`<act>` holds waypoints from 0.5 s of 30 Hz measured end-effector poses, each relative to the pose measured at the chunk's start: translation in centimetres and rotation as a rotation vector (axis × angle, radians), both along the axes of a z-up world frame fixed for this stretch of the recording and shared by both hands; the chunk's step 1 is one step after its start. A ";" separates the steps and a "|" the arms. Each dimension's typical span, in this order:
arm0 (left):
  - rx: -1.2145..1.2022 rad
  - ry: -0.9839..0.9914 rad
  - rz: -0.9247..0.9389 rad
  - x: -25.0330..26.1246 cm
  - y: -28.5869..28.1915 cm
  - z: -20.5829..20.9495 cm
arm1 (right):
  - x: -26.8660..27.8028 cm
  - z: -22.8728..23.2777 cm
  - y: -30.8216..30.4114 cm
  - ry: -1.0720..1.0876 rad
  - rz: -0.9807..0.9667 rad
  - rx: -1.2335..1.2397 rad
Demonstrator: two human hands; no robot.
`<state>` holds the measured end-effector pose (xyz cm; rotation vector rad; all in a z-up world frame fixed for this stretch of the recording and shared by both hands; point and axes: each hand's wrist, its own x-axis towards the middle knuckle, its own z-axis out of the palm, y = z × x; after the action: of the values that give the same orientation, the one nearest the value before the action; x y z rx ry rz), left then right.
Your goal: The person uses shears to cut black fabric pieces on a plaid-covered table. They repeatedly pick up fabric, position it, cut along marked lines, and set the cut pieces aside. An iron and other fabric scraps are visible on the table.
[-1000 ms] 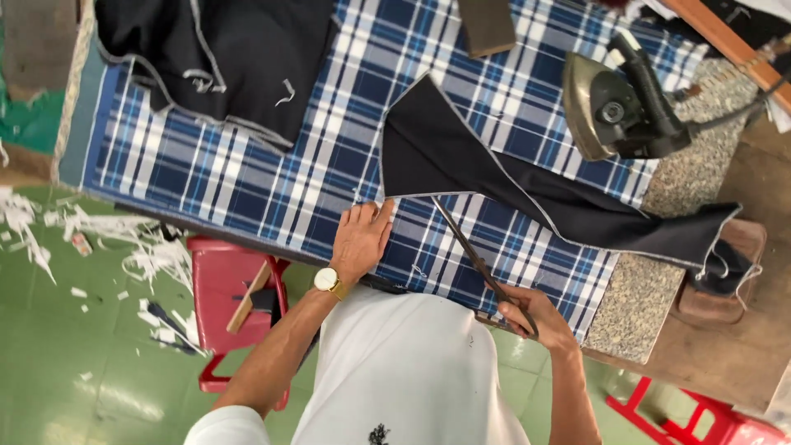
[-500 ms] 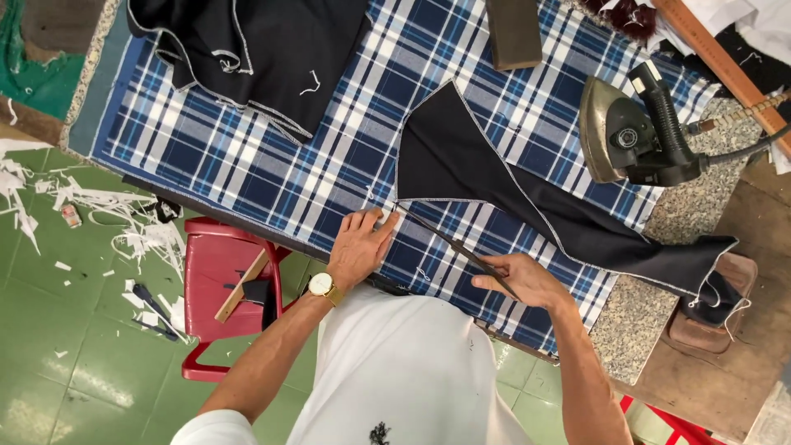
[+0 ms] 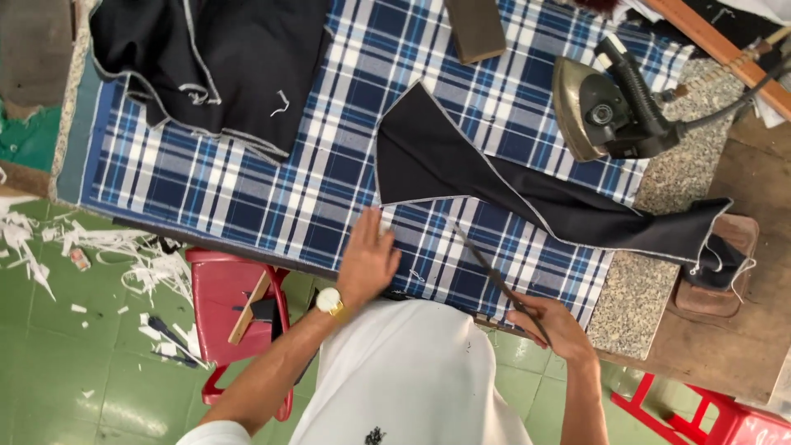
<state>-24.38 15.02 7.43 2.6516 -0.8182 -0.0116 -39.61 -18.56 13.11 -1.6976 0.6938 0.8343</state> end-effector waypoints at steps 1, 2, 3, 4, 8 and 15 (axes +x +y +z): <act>-0.030 0.110 -0.092 -0.9 -0.9 0.3 | -0.7 0.7 -0.1 0.011 -0.092 0.015; -0.058 0.222 -0.184 -1.9 -1.9 0.7 | -1.4 1.4 -0.3 0.021 -0.184 0.031; -0.054 0.219 -0.210 -2.1 -3.1 1.9 | -2.7 0.8 -0.8 0.017 -0.210 0.032; -0.036 0.601 -0.355 -2.3 -4.4 3.2 | -4.1 0.1 -1.3 -0.121 -0.262 0.083; -0.336 0.939 -0.769 -2.3 -10.2 5.4 | -7.9 0.5 -2.0 -0.326 -0.374 0.051; -0.410 0.109 -0.532 5.8 -16.5 1.1 | -14.4 1.7 -1.4 -0.458 -0.587 -0.021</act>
<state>-18.54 -1.49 8.53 1.9793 -1.3040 -0.1106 -54.05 -19.98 14.85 -1.5042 0.8147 0.0235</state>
